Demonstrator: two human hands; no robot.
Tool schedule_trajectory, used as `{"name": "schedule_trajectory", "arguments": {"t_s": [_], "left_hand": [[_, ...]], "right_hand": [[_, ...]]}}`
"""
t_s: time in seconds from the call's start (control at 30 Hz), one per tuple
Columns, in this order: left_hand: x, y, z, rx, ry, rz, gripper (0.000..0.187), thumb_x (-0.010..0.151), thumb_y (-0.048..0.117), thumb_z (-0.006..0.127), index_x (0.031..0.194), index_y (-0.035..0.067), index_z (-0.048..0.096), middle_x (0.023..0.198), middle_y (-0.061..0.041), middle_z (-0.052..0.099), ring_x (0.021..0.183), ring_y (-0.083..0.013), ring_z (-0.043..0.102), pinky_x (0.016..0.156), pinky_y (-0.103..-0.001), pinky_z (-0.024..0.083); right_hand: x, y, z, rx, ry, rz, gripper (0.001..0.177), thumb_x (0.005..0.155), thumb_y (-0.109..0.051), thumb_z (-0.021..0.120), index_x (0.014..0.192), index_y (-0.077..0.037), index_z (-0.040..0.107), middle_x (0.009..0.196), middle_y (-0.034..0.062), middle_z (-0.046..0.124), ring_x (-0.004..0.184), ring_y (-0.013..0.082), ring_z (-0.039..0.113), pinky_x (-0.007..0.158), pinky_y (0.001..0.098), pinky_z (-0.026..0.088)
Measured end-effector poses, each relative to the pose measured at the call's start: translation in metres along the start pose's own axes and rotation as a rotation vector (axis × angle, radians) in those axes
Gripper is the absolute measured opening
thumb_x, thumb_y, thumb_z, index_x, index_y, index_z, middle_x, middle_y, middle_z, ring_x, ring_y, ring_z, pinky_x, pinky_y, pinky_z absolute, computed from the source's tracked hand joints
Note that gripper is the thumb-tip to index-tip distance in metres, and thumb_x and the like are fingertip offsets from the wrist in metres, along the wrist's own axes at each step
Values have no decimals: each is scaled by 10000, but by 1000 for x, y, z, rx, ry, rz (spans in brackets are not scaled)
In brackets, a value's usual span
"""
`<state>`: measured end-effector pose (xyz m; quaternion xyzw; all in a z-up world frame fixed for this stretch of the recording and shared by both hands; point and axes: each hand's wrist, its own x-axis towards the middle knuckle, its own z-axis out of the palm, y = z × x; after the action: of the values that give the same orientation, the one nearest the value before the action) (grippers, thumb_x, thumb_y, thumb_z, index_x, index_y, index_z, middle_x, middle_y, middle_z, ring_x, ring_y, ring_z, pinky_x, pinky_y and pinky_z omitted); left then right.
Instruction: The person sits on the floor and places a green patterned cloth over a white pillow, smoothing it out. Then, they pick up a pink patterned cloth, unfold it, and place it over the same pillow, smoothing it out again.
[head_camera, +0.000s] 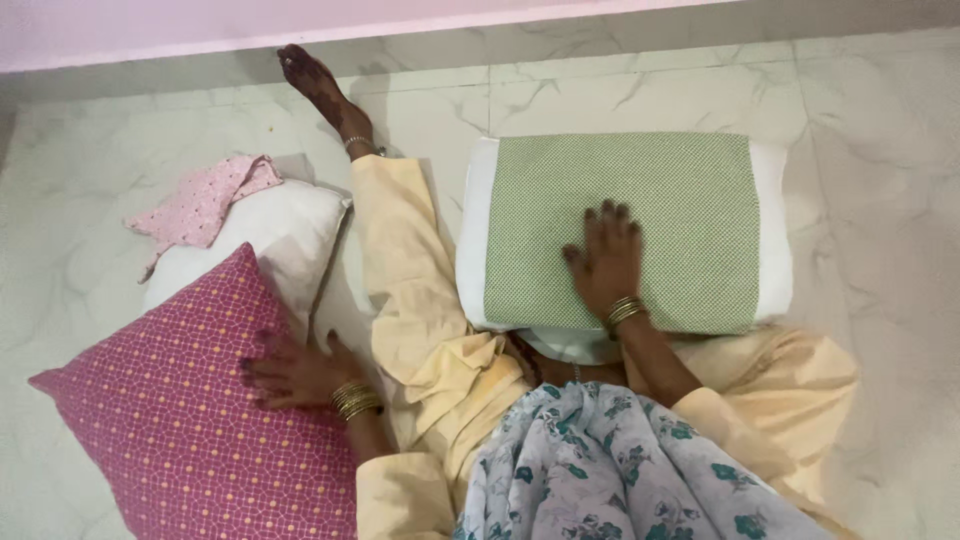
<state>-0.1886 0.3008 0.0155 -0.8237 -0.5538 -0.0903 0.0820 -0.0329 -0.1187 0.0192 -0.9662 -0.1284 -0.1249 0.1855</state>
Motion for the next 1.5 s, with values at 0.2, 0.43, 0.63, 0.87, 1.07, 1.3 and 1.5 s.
{"name": "schedule_trajectory", "arguments": {"t_s": [0.2, 0.43, 0.63, 0.87, 1.07, 1.3, 1.5], "left_hand": [[18, -69, 25, -105, 100, -48, 721, 892, 478, 781, 1347, 8, 478, 1304, -258, 555, 1206, -454, 525, 976, -608, 443], [20, -24, -9, -516, 360, 278, 289, 817, 90, 676, 1083, 4, 599, 1042, -185, 619, 988, -390, 594, 822, -508, 489], [-66, 74, -61, -790, 219, 916, 295, 820, 121, 705, 1101, 36, 667, 1051, -159, 642, 945, -359, 593, 857, -505, 472], [-80, 137, -82, -659, 188, 1025, 381, 735, 162, 740, 1108, 108, 689, 1110, -118, 633, 1083, -344, 561, 996, -527, 405], [-83, 154, -91, -712, 139, 1062, 383, 730, 157, 747, 1104, 108, 682, 1071, -108, 611, 1073, -333, 552, 977, -507, 401], [-99, 197, -107, -756, 89, 1269, 387, 736, 129, 737, 1117, 102, 673, 1083, -97, 613, 1059, -306, 558, 952, -497, 407], [-156, 262, -119, -866, 99, 1489, 314, 773, 106, 706, 1082, 146, 667, 1135, -61, 639, 1074, -282, 578, 946, -487, 421]], "right_hand": [[-11, -54, 25, -102, -70, -104, 733, 1025, -557, 405, 1584, -84, 370, 1659, 180, 304, 1550, 362, 226, 1244, 581, 100], [-15, -41, 29, -108, -75, -130, 734, 1037, -564, 369, 1591, -84, 352, 1666, 175, 303, 1543, 350, 229, 1245, 566, 106], [-15, -44, 26, -106, -99, -107, 737, 1038, -572, 357, 1598, -93, 348, 1676, 165, 297, 1556, 343, 217, 1257, 565, 101], [-7, -87, 9, -92, -379, -271, 985, 839, -736, 496, 1573, -113, 285, 1647, 189, 150, 1522, 366, 85, 1191, 598, 45], [14, -130, 17, -313, -543, -304, 986, 855, -696, 576, 1604, -140, 255, 1700, 202, 123, 1567, 374, 54, 1207, 630, 33], [26, -82, 48, -378, -452, -87, 897, 888, -626, 562, 1607, -183, 260, 1683, 170, 181, 1568, 357, 95, 1164, 725, -10], [24, 3, 25, -449, -413, 152, 924, 837, -637, 600, 1595, -208, 289, 1675, 120, 234, 1545, 334, 131, 1132, 766, -10]]}}
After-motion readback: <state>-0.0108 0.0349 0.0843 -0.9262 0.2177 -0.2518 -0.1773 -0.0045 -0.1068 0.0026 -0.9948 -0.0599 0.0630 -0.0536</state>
